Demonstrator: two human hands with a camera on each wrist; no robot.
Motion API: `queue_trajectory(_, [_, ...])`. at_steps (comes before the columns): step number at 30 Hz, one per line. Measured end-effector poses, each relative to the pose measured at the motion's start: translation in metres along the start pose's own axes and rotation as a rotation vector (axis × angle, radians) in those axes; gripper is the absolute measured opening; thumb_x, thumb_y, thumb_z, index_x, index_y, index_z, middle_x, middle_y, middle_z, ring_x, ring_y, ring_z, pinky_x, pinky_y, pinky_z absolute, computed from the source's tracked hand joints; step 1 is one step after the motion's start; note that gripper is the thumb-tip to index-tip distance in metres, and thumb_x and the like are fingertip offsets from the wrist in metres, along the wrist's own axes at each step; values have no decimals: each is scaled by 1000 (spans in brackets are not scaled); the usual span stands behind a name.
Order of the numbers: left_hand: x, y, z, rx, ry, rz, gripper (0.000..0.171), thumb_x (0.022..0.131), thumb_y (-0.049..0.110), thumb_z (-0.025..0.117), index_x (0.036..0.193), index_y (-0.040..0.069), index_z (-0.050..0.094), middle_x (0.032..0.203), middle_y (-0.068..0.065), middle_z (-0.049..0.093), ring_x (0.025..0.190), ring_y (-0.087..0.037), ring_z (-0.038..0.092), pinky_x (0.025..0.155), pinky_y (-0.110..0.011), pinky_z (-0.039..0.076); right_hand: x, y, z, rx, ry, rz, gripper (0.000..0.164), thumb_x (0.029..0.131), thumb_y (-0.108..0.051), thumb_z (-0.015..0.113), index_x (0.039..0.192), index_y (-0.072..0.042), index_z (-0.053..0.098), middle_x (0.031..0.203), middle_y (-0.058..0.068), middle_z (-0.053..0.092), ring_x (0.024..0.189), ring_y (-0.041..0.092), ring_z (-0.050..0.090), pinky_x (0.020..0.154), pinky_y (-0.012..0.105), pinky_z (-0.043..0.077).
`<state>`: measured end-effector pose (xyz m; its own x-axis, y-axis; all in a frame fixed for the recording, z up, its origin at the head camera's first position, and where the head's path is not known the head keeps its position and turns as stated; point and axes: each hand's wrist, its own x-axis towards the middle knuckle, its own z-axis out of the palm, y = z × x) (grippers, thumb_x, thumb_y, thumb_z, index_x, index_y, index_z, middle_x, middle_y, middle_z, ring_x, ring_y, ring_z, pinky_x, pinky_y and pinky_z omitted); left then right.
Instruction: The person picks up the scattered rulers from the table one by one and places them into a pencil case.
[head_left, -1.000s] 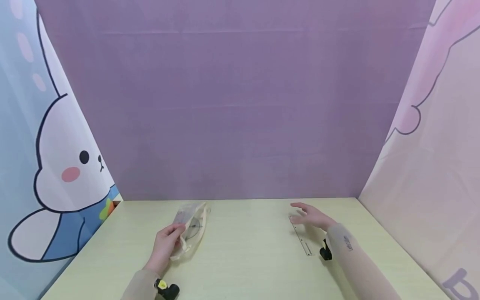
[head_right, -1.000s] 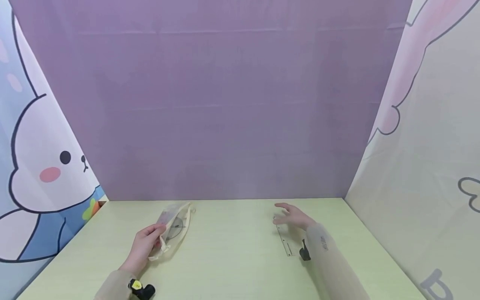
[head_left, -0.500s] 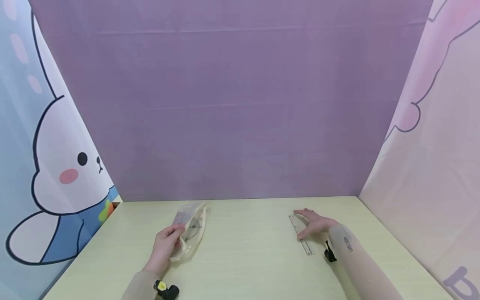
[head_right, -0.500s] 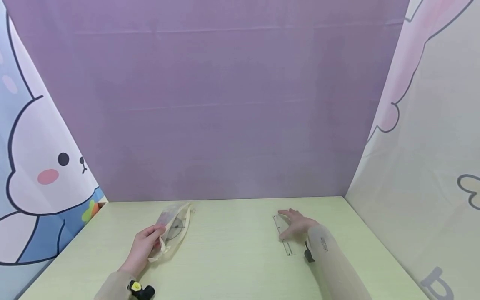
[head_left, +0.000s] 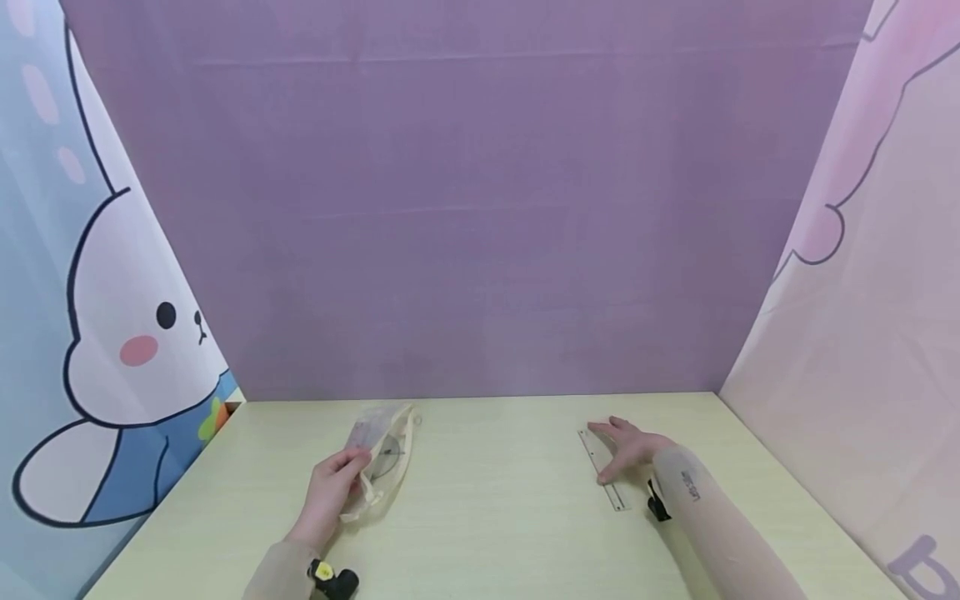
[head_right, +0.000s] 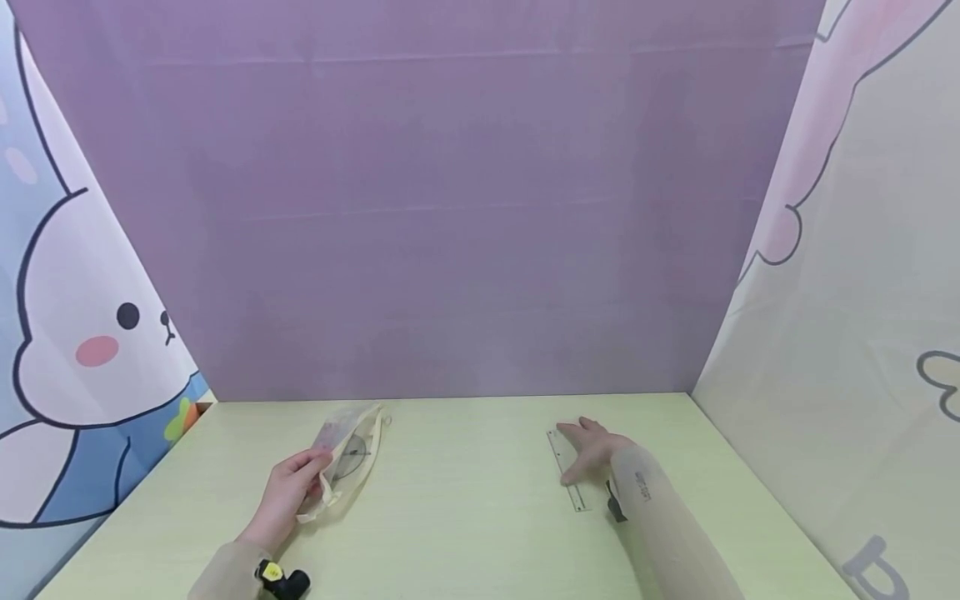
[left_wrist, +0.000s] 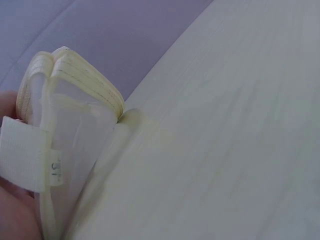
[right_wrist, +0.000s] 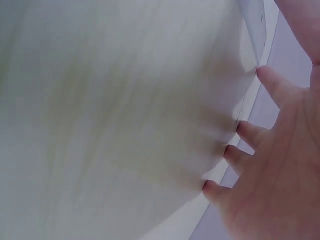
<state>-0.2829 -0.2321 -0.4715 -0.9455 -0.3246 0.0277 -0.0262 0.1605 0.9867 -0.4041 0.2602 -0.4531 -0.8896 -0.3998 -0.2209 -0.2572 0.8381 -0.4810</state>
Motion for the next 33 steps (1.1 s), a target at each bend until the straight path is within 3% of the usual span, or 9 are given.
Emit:
queue_trajectory(7, [1, -1, 0, -8, 0, 21, 32, 92, 23, 65, 112, -3, 66, 92, -1, 63, 73, -11, 52, 65, -23, 47, -3, -11, -5, -13, -21, 21, 109, 63, -39, 89, 151, -14, 31, 155, 29, 11, 138, 52, 13, 96, 77, 20])
queue_trajectory(19, [1, 0, 0, -17, -13, -2, 35, 93, 25, 65, 115, -2, 65, 91, 1, 62, 74, -11, 51, 65, -23, 46, 1, -18, -9, -70, -35, 46, 101, 61, -35, 92, 144, -17, 38, 152, 29, 20, 134, 53, 25, 93, 74, 28])
queue_trajectory(27, [2, 0, 0, -13, -17, 0, 32, 92, 24, 64, 112, -1, 66, 91, -4, 61, 72, -13, 51, 64, -23, 45, -4, -32, -15, -82, -51, 66, 95, 60, -30, 92, 139, -16, 40, 145, 27, 30, 127, 52, 34, 89, 71, 36])
queue_trajectory(33, [2, -1, 0, -14, -18, 1, 33, 92, 25, 65, 112, -1, 66, 88, -3, 60, 72, -13, 50, 63, -24, 45, 1, -29, -13, -94, -44, 86, 98, 57, -32, 93, 138, -16, 41, 143, 25, 33, 124, 50, 38, 87, 70, 38])
